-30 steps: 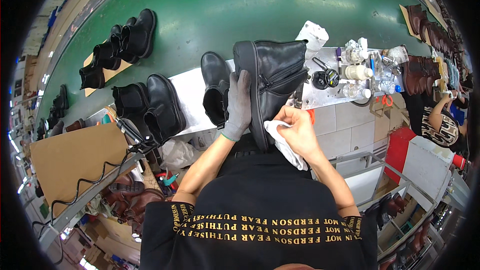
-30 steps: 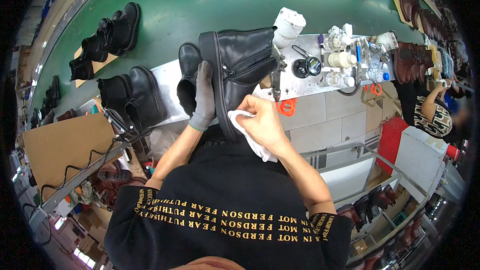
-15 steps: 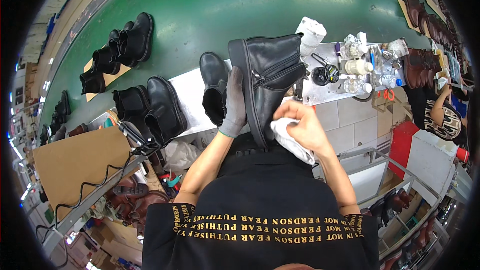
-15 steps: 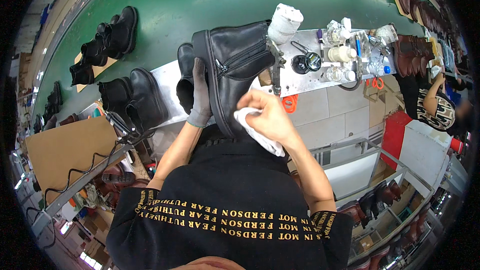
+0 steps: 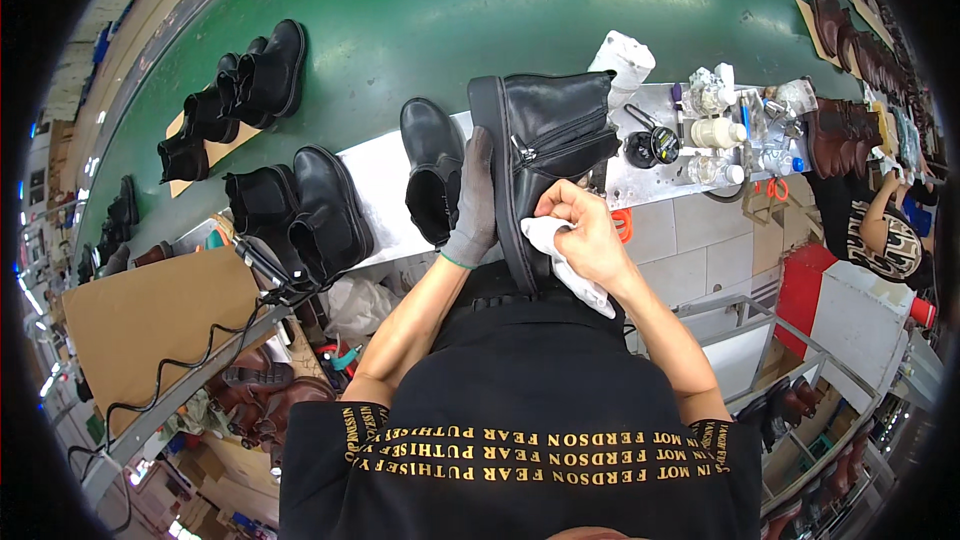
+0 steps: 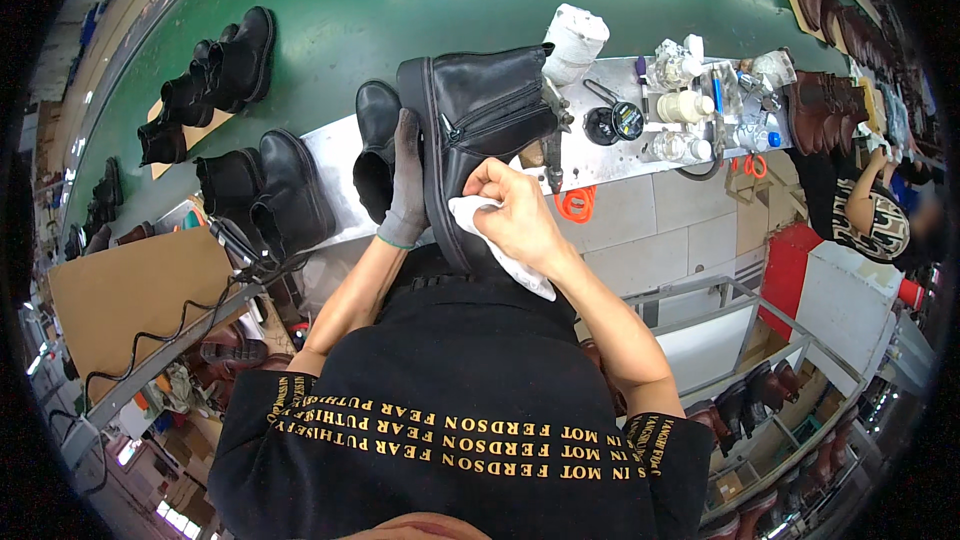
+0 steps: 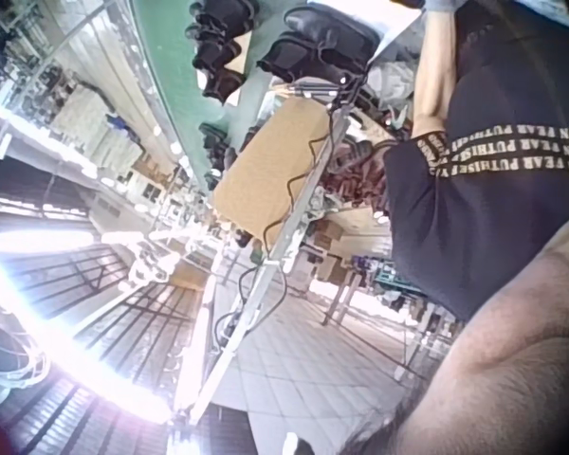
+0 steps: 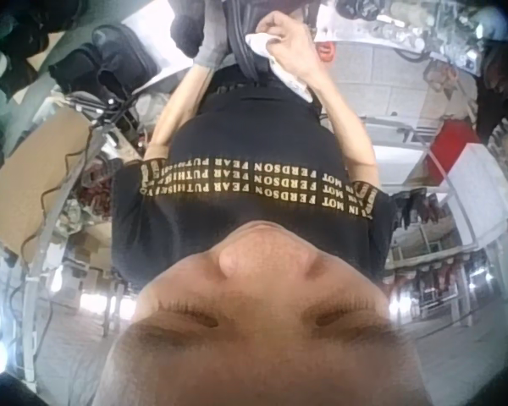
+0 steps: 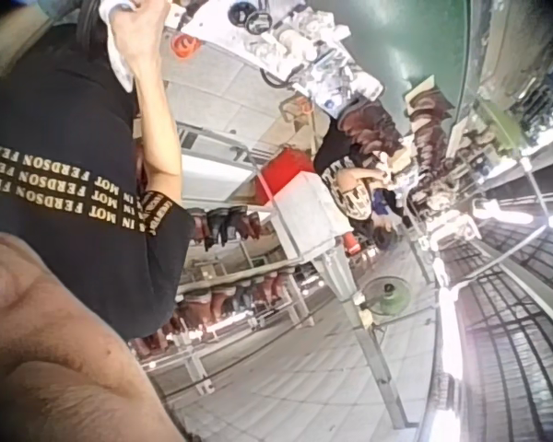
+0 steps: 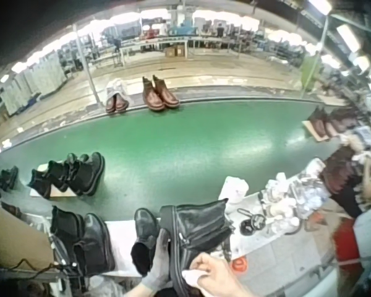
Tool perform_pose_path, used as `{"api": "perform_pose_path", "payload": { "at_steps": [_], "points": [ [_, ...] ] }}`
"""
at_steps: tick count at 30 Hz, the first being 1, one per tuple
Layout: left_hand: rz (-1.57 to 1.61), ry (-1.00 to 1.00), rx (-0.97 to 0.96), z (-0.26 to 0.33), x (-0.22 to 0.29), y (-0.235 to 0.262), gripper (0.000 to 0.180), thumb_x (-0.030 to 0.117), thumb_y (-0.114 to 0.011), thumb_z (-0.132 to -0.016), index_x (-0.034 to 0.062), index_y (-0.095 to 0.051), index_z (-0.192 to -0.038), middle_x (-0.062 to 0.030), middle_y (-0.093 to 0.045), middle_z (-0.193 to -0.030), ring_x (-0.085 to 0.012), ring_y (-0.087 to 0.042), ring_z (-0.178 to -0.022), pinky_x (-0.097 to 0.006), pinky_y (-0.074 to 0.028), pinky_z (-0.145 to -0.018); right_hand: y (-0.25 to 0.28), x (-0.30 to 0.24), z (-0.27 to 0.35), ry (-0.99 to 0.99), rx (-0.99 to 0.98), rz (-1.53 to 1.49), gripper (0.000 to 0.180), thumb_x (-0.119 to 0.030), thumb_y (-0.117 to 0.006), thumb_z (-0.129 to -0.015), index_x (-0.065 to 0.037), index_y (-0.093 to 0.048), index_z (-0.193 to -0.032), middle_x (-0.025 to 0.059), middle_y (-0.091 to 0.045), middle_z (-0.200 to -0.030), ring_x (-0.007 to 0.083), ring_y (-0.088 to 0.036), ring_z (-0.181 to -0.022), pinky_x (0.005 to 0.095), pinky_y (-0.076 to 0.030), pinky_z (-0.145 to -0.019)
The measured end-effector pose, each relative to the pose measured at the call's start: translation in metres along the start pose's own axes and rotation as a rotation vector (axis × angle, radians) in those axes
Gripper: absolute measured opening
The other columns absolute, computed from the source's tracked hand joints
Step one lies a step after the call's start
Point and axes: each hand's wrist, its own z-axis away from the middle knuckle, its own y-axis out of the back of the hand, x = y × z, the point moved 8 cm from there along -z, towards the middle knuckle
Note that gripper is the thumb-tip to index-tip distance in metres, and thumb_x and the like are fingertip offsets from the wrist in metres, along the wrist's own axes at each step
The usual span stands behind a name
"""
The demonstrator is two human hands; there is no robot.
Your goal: Cleaning, wiping, and inspecting black boots in a shoe manufacturing facility.
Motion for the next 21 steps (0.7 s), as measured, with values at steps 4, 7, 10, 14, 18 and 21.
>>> {"api": "perform_pose_path", "payload": {
  "at_steps": [4,7,10,14,18,21],
  "points": [
    [0.026,0.046,-0.031,0.012,0.022,-0.028,0.046,0.034,-0.023,-0.098,-0.0013,-0.044,-0.119,-0.0105,-0.055,-0.109,-0.0140,-0.056,-0.098,-0.028,-0.044,-0.088,0.004,-0.004,-0.004,0.032,0.015,-0.101,0.020,0.010,-0.050,-0.066,0.000,-0.050,-0.083,-0.0004,-0.055,-0.065,0.0040,-0.050,-0.064,0.0203,-0.039,-0.059],
    [0.074,0.077,-0.053,0.015,0.026,-0.035,0.047,0.035,-0.023,-0.098,-0.0011,-0.044,-0.119,-0.0105,-0.056,-0.108,-0.0147,-0.057,-0.095,-0.028,-0.046,-0.087,0.004,-0.016,0.000,-0.033,-0.085,-0.082,0.023,0.014,-0.048,-0.067,-0.001,-0.049,-0.084,-0.0022,-0.055,-0.067,0.0023,-0.049,-0.065,0.0183,-0.038,-0.059],
    [0.143,0.139,-0.054,0.011,0.014,-0.028,0.047,0.037,-0.024,-0.098,-0.0002,-0.045,-0.119,-0.0100,-0.057,-0.105,-0.0156,-0.059,-0.092,-0.028,-0.047,-0.084,0.000,-0.013,0.001,-0.055,-0.126,-0.005,0.023,0.010,-0.048,-0.065,0.000,-0.049,-0.086,-0.0002,-0.056,-0.065,0.0031,-0.047,-0.061,0.0196,-0.038,-0.056],
    [0.047,0.065,-0.073,0.005,0.012,-0.022,0.046,0.037,-0.025,-0.097,0.0010,-0.043,-0.120,-0.0097,-0.057,-0.104,-0.0156,-0.060,-0.091,-0.028,-0.048,-0.083,0.000,-0.004,-0.002,0.016,-0.042,-0.006,0.023,0.005,-0.050,-0.065,0.001,-0.050,-0.088,0.0022,-0.057,-0.065,0.0037,-0.046,-0.058,0.0207,-0.037,-0.053],
    [0.157,0.120,-0.057,0.008,0.012,-0.027,0.045,0.035,-0.024,-0.098,0.0012,-0.041,-0.121,-0.0100,-0.055,-0.107,-0.0147,-0.059,-0.091,-0.028,-0.048,-0.082,0.003,-0.006,-0.002,0.072,0.046,-0.009,0.023,0.005,-0.050,-0.065,0.001,-0.050,-0.088,0.0023,-0.058,-0.067,0.0033,-0.046,-0.060,0.0201,-0.036,-0.053],
    [0.091,0.083,-0.071,0.009,0.017,-0.029,0.044,0.036,-0.024,-0.098,0.0014,-0.042,-0.120,-0.0098,-0.056,-0.106,-0.0144,-0.059,-0.091,-0.027,-0.049,-0.081,0.004,-0.006,-0.002,0.001,-0.018,-0.021,0.022,0.011,-0.052,-0.069,-0.002,-0.049,-0.087,-0.0016,-0.055,-0.071,0.0019,-0.049,-0.069,0.0177,-0.038,-0.059]
  ]
}}
